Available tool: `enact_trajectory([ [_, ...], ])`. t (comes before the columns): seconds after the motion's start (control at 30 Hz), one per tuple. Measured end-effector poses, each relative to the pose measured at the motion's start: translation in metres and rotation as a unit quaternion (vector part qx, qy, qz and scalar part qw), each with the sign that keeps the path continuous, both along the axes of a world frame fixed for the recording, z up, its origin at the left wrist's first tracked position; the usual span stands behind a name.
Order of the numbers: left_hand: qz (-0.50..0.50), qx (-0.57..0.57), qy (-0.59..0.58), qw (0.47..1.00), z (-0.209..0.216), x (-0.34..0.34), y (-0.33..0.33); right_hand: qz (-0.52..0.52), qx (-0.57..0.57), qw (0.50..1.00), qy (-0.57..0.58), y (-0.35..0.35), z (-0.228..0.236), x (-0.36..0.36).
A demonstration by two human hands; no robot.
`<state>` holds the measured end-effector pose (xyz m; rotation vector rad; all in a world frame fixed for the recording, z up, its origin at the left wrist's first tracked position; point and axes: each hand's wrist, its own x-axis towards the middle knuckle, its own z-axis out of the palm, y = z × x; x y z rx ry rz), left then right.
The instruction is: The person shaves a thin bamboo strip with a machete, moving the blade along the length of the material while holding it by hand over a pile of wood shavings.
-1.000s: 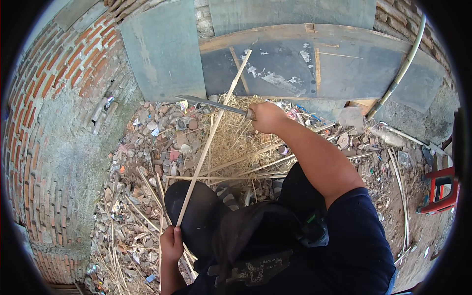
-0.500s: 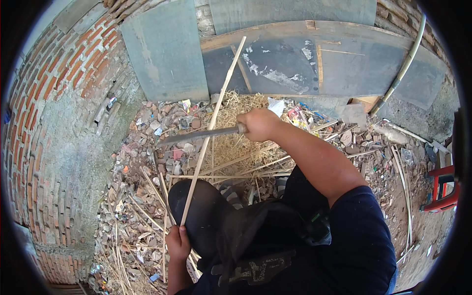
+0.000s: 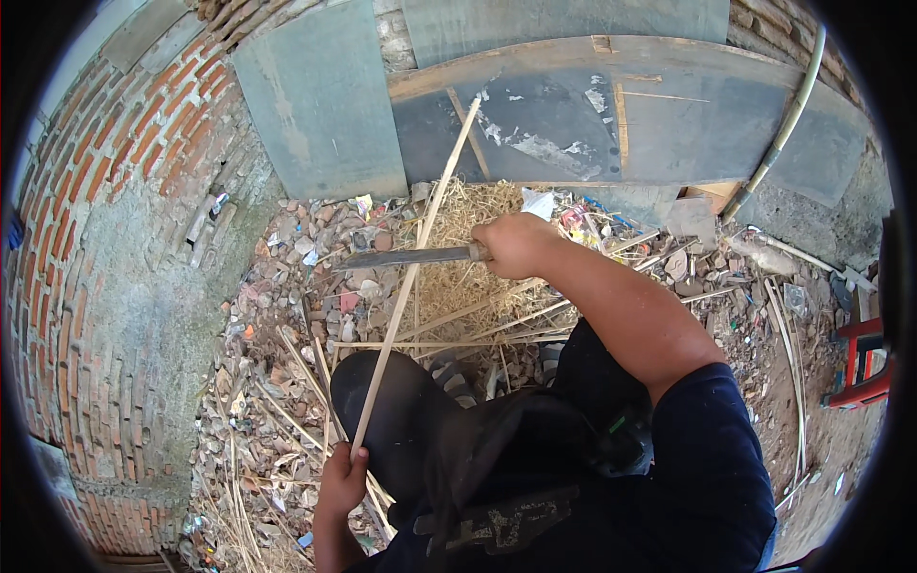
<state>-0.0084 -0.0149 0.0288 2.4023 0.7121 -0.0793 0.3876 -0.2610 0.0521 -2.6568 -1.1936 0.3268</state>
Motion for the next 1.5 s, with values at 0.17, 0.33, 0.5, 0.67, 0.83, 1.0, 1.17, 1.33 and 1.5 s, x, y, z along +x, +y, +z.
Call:
enact_trajectory([
  [0.17, -0.004, 0.126, 0.008, 0.992, 0.003, -0.002, -0.024, 0.054, -0.031, 0.998, -0.007, 0.006, 0.008, -0.013],
  [0.33, 0.022, 0.232, -0.023, 0.972, -0.029, -0.025, -0.028, 0.046, 0.004, 0.999, 0.015, 0.007, 0.007, -0.006],
  [0.5, 0.024, 0.238, -0.025, 0.971, -0.021, -0.024, -0.03, -0.005, 0.017, 1.0, -0.013, 0.0, 0.005, 0.004],
  [0.67, 0.032, 0.131, -0.026, 0.991, -0.002, -0.021, -0.033, 0.001, -0.016, 1.0, -0.004, -0.001, 0.008, -0.005],
  [0.83, 0.067, 0.025, -0.081, 0.994, -0.013, -0.028, -0.029, 0.048, 0.008, 0.999, -0.008, 0.006, 0.001, -0.005],
  [1.0, 0.07, 0.025, -0.028, 0.997, -0.017, -0.027, -0.033, 0.002, 0.009, 1.0, -0.01, 0.001, 0.004, 0.005],
  [1.17, 0.045, 0.084, -0.012, 0.995, -0.016, -0.02, -0.033, 0.011, -0.009, 1.0, 0.009, 0.007, 0.006, -0.008],
  [1.33, 0.009, 0.122, -0.013, 0.992, -0.019, -0.019, -0.026, 0.063, -0.035, 0.997, 0.02, 0.026, -0.004, -0.007],
  [1.5, 0.009, 0.148, 0.002, 0.989, -0.021, -0.022, -0.016, -0.079, -0.003, 0.996, 0.047, 0.011, -0.028, 0.033],
])
